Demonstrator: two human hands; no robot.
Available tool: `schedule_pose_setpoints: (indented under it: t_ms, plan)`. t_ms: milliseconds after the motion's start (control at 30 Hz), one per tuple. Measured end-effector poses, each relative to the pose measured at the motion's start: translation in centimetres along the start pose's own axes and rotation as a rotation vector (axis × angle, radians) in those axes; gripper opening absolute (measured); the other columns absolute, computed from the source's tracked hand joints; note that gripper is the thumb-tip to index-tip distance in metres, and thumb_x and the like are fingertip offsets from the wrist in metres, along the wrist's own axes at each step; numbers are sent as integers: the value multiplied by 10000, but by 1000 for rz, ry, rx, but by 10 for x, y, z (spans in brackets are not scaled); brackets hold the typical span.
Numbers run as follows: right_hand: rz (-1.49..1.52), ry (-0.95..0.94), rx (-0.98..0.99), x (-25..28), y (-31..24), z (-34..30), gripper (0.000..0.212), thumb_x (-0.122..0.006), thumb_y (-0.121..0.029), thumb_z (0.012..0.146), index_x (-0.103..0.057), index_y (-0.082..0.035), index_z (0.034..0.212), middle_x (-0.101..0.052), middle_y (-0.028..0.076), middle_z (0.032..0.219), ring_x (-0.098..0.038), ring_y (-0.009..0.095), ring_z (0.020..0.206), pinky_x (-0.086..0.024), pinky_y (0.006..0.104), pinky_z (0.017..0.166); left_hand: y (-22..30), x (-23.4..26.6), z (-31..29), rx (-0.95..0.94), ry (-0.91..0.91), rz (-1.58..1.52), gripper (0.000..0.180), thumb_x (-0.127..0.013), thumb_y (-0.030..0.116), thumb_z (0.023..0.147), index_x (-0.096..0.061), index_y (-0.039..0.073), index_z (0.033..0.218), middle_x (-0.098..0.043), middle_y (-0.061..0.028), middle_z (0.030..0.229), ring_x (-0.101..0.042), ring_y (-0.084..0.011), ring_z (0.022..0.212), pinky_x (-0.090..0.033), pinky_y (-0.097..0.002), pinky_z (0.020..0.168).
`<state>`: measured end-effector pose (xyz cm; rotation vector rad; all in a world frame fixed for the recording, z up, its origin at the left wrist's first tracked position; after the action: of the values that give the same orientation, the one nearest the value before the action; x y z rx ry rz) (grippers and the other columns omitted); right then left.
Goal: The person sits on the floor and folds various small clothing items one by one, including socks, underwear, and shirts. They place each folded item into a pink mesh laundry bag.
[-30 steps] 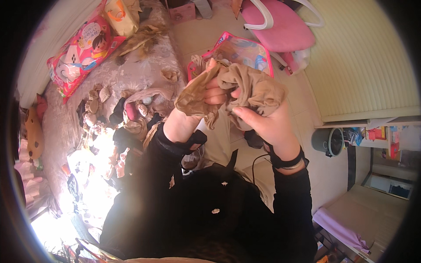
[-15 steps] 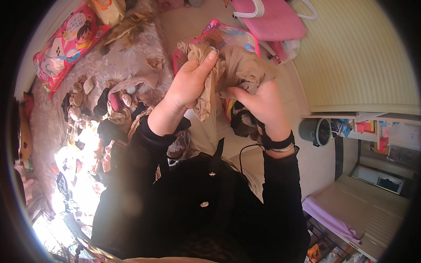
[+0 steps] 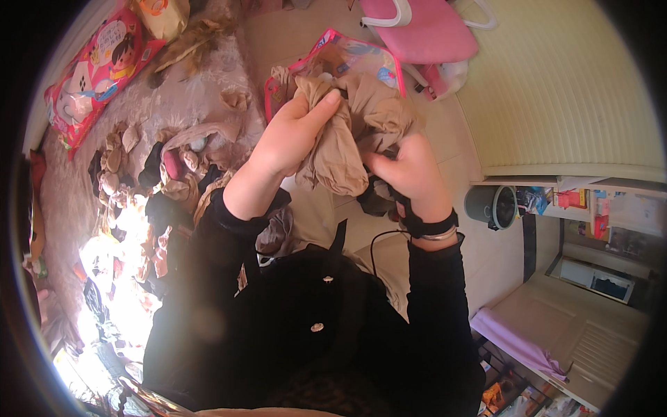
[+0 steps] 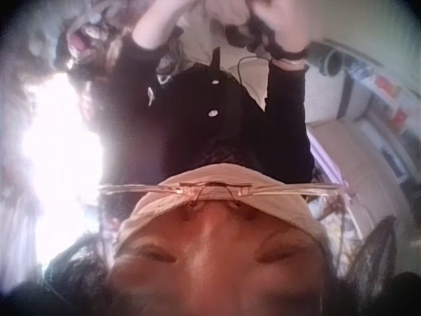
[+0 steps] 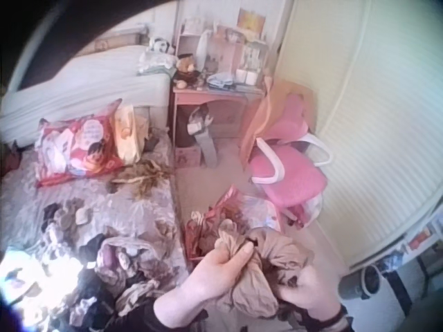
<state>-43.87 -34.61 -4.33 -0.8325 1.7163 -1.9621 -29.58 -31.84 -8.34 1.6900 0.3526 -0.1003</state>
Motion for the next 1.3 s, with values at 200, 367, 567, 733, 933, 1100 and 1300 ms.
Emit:
schedule_pose_setpoints:
  t_ms: [200, 367, 567, 733, 933, 1100, 1300]
  plan:
    - [-130, 88, 304, -10, -19, -9, 556, -688, -31, 762, -444, 12, 1260, -543, 107, 1216, -540, 220, 1103, -427, 357, 939, -8, -14, -6, 223, -131, -449, 299, -485, 271, 956, -557, -10, 1028, -602, -29, 811, -567, -89, 678, -443, -215, 557]
    - [309, 424, 230, 11, -24, -5, 321, -666, -91, 818, -571, 21, 1103, -606, 91, 1080, -584, 160, 975, -446, 294, 868, -36, -7, -11, 342, -455, 77, 266, -508, 285, 936, -547, 25, 898, -530, -4, 613, -437, -56, 439, -283, -204, 360]
    - [130, 570, 207, 18, -40, 5, 63, -608, -49, 858, -599, 5, 888, -599, 11, 851, -536, 90, 784, -433, 245, 721, -27, 28, -9, 85, -105, 366, 476, -562, 462, 885, -518, 1, 996, -549, -15, 727, -489, -76, 630, -413, -232, 563]
    - [-173, 638, 219, 12, -52, -2, 109, -611, -80, 874, -587, 4, 808, -557, -8, 759, -500, 95, 722, -414, 246, 680, 14, 24, -28, -248, -19, 151, 641, -741, 408, 761, -449, -10, 1150, -512, -88, 1115, -482, -155, 1018, -412, -294, 885]
    - [-252, 631, 393, 4, -67, -7, 102, -598, -90, 884, -591, 6, 851, -570, 3, 783, -513, 112, 729, -423, 260, 690, 16, 7, -21, -97, -123, -408, 120, -618, 129, 885, -645, 23, 833, -591, 48, 727, -499, -13, 681, -384, -164, 625]
    - [24, 619, 272, 17, -48, -8, 106, -604, -109, 885, -597, -6, 864, -577, 1, 806, -501, 109, 739, -422, 264, 698, 9, 26, -13, 33, -25, -556, 133, -602, 169, 897, -613, 57, 828, -605, 6, 729, -562, -72, 602, -446, -219, 518]
    - [-411, 290, -148, 10, -17, 9, 275, -627, -247, 879, -592, 22, 834, -563, 38, 701, -485, 111, 669, -428, 284, 626, 1, 17, -9, 213, -192, -768, 158, -527, 223, 934, -590, 79, 922, -641, -1, 809, -529, -52, 556, -280, -164, 393]
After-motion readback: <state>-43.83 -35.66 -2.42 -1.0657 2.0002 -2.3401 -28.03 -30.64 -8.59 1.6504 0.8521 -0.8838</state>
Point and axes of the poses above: each hand's wrist, its own z-axis towards the middle knuckle, its own x-axis out of the back of the hand, y = z × x, the point moved 8 cm from there along z, towards the middle knuckle
